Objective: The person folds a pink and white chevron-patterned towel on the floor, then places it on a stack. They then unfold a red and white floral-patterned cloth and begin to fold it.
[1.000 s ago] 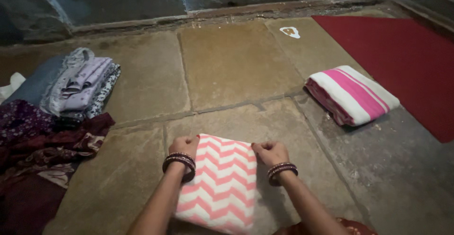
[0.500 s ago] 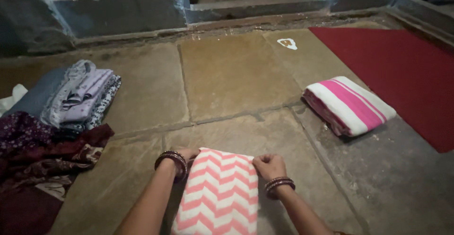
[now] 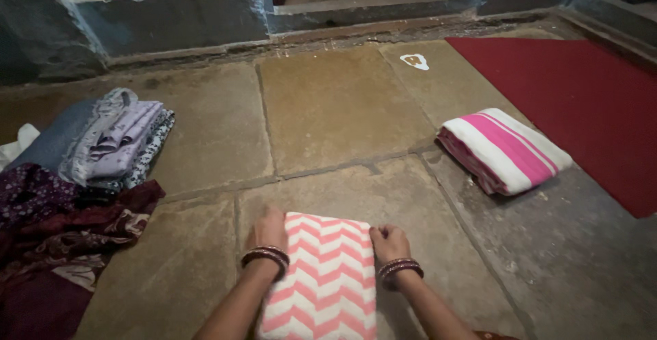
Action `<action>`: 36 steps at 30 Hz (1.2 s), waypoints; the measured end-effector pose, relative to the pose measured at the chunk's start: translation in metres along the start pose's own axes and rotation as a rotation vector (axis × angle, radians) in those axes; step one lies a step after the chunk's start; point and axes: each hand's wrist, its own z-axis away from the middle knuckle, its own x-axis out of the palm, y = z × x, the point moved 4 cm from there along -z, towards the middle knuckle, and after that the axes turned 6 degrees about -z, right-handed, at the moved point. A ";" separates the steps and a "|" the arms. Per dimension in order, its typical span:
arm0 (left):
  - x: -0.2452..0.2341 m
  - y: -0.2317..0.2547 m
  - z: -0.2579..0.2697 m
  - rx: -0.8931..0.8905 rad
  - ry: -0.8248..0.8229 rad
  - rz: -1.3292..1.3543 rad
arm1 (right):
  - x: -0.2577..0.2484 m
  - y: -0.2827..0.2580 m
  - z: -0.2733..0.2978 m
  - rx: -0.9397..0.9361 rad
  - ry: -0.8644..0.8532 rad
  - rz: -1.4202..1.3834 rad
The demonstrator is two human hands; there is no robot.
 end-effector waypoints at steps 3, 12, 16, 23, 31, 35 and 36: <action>-0.005 -0.004 0.007 0.024 -0.004 0.041 | -0.009 -0.008 0.011 0.080 -0.096 0.000; 0.008 -0.030 0.024 -0.058 -0.065 0.302 | -0.018 -0.046 0.055 -0.150 0.009 -0.003; -0.014 -0.007 0.044 0.201 0.169 0.054 | -0.007 -0.040 0.055 -0.051 0.067 0.002; -0.038 0.029 0.066 0.326 0.054 -0.338 | -0.011 -0.068 0.076 -0.278 0.122 0.045; -0.005 0.054 0.117 0.565 -0.135 -0.442 | 0.029 -0.100 0.146 -0.612 -0.135 0.587; 0.000 0.053 0.119 0.563 -0.071 -0.479 | 0.032 -0.090 0.147 -0.547 -0.183 0.605; 0.003 0.052 0.118 0.562 -0.064 -0.470 | 0.032 -0.087 0.146 -0.563 -0.183 0.574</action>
